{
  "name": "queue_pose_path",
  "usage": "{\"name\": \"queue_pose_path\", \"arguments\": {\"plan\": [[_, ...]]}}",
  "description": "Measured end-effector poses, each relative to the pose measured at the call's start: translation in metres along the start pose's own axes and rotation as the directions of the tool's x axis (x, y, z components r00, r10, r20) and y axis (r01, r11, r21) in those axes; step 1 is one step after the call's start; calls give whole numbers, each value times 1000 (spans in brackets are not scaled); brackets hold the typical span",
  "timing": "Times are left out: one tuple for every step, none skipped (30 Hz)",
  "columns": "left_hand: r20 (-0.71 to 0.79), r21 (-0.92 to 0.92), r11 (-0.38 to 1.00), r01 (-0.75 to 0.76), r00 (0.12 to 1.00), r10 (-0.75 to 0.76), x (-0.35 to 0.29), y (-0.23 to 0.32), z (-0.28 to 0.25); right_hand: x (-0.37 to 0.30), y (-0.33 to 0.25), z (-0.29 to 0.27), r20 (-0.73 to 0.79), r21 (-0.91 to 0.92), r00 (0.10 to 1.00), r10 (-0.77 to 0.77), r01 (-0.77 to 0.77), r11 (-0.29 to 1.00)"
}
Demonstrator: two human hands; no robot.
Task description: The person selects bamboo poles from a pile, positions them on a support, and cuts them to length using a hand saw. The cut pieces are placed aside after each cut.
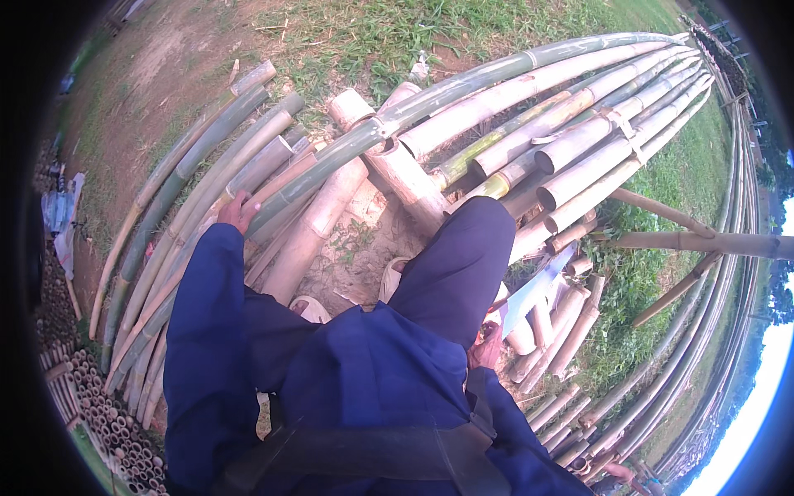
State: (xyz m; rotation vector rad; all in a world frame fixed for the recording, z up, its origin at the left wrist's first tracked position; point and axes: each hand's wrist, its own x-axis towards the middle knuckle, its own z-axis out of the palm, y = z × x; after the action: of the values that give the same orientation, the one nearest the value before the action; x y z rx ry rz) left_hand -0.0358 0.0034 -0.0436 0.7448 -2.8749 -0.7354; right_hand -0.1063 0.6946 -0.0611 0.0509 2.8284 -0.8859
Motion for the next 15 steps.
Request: {"name": "queue_pose_path", "arguments": {"plan": [[14,19,999,38,999,-39,-2,4,-3,-3,2,0,30,-1,999,36,-36,999],[31,35,997,71,997,-72,-1,12,-5,-7,6,-3,109,-75,992,58,-50,996],[48,51,993,102,993,-105,-1,20,-7,-9,13,-3,119,-115,992,47,-33,993],[44,84,990,118,992,-122,-4,23,-8,-10,23,1,135,-151,990,33,-12,988],[40,118,984,133,990,-138,-6,24,-10,-10,31,7,150,-184,988,19,9,983],[40,150,979,141,988,-148,-8,24,-11,-11,46,14,164,-231,986,-16,54,971],[40,158,978,138,988,-146,-9,25,-14,-12,63,23,177,-273,983,-50,98,957],[49,156,980,128,989,-137,-5,28,-14,-13,107,37,178,-288,979,-98,147,946],[42,134,981,143,988,-150,-13,17,-6,-6,111,37,189,-264,973,-133,180,948],[20,118,985,122,992,-126,-9,18,-5,1,110,38,184,-215,971,-156,194,957],[0,104,990,99,995,-100,-8,17,-5,2,109,39,181,-110,973,-140,161,981],[-19,91,993,73,997,-72,-9,16,-6,2,107,41,179,-2,976,-123,125,992],[74,58,992,111,991,-115,7,33,-3,-5,134,45,-23,-159,970,-244,237,958],[119,51,984,172,977,-177,5,37,-14,-3,92,39,-117,-158,988,-97,78,984],[43,-39,991,130,991,-129,-2,19,-9,-12,44,24,-184,-139,980,69,-95,986]]}}
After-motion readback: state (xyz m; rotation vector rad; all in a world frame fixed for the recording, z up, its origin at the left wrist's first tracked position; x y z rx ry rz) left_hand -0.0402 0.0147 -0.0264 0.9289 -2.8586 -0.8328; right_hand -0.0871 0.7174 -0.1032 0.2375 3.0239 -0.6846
